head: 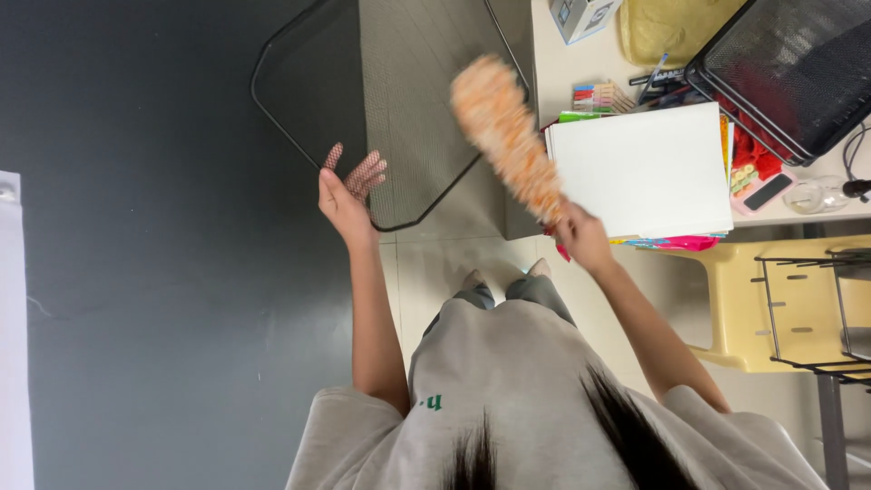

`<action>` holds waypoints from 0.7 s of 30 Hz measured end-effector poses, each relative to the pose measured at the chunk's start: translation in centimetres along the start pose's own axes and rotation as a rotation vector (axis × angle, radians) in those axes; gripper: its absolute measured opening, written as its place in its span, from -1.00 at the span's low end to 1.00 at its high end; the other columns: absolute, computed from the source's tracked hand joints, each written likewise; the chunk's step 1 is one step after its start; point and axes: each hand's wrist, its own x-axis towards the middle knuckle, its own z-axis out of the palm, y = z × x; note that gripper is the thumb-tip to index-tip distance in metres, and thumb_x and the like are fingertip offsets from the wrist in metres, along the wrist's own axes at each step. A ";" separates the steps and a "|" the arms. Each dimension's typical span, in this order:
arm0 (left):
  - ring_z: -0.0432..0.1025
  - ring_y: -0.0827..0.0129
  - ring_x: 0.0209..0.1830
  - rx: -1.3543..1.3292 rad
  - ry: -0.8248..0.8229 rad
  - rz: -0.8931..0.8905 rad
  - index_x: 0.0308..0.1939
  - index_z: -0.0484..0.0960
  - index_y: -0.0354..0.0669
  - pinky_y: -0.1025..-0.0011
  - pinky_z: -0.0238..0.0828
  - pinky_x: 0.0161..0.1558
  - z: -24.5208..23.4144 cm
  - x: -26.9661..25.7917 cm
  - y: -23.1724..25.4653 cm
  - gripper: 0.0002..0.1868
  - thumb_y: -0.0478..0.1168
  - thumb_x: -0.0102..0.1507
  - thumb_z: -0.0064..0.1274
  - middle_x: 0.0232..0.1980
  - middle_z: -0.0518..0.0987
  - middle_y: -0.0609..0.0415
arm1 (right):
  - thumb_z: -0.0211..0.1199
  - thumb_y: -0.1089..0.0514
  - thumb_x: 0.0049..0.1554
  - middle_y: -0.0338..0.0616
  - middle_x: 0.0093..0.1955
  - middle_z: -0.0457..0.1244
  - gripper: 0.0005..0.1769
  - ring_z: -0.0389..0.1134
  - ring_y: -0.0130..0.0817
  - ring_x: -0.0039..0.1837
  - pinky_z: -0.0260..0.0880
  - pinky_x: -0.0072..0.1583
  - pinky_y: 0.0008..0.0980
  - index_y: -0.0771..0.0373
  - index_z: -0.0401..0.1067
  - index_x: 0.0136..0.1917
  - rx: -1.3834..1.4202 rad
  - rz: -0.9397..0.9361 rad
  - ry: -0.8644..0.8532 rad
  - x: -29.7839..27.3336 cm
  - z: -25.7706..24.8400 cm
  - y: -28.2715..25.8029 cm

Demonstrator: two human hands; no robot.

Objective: The person cleans a black mesh tray by first dusting it with an orange duster and then wiping it with a red cloth. They repeat this process for multiple trays, stacking the cleaned ones on a desk.

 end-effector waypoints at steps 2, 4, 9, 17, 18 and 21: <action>0.68 0.10 -0.18 0.025 -0.051 -0.023 0.34 0.38 -0.34 0.32 0.66 -0.18 -0.7 -0.4 0.0 -0.43 0.07 0.53 -0.42 -0.08 0.71 -0.34 | 0.17 0.17 0.28 0.07 0.10 0.35 -0.55 0.43 0.08 -0.08 0.48 0.03 -0.07 0.07 0.38 0.44 -0.140 -0.056 0.067 2.0 -1.5 0.7; 0.68 0.11 -0.19 0.056 -0.100 -0.046 0.33 0.39 -0.35 0.32 0.67 -0.18 -1.3 -0.6 0.6 -0.44 0.06 0.53 -0.43 -0.10 0.71 -0.32 | 0.19 0.21 0.22 0.08 0.11 0.35 -0.47 0.41 0.15 -0.05 0.45 0.03 -0.01 0.09 0.36 0.46 -0.276 -0.109 0.130 3.6 -2.9 -0.2; 0.68 0.11 -0.22 0.190 -0.189 -0.171 0.28 0.44 -0.35 0.30 0.67 -0.20 -2.6 -0.8 2.7 -0.45 0.05 0.53 -0.43 -0.15 0.70 -0.30 | 0.21 0.22 0.19 0.16 0.17 0.32 -0.42 0.37 0.22 -0.07 0.43 0.01 0.03 0.07 0.33 0.48 -0.254 -0.157 0.187 6.0 -3.7 -1.9; 0.66 0.09 -0.22 0.059 -0.077 -0.277 0.29 0.43 -0.30 0.29 0.66 -0.19 -4.8 -1.7 -1.0 -0.41 0.11 0.50 -0.41 -0.14 0.70 -0.29 | 0.16 0.28 0.36 0.05 0.28 0.30 -0.49 0.38 -0.15 0.17 0.41 0.23 -0.21 0.25 0.24 0.55 0.265 -0.073 0.335 8.9 -4.3 -4.1; 0.67 0.11 -0.22 0.039 -0.030 -0.343 0.29 0.43 -0.27 0.29 0.67 -0.18 -4.8 -1.9 -1.3 -0.40 0.13 0.48 -0.42 -0.14 0.71 -0.27 | 0.17 0.26 0.44 -0.01 0.37 0.31 -0.52 0.34 -0.26 0.34 0.35 0.38 -0.26 0.32 0.19 0.57 0.497 -0.114 0.346 9.3 -4.3 -3.8; 0.65 0.12 -0.24 -0.055 -0.083 -0.397 0.30 0.41 -0.27 0.29 0.63 -0.20 -6.4 -2.4 -3.7 -0.40 0.15 0.49 -0.40 -0.16 0.70 -0.26 | 0.19 0.24 0.39 -0.16 0.54 0.18 -0.32 0.21 -0.41 0.50 0.19 0.49 -0.41 0.28 0.00 0.67 0.856 -0.107 0.120 10.4 -4.8 -1.7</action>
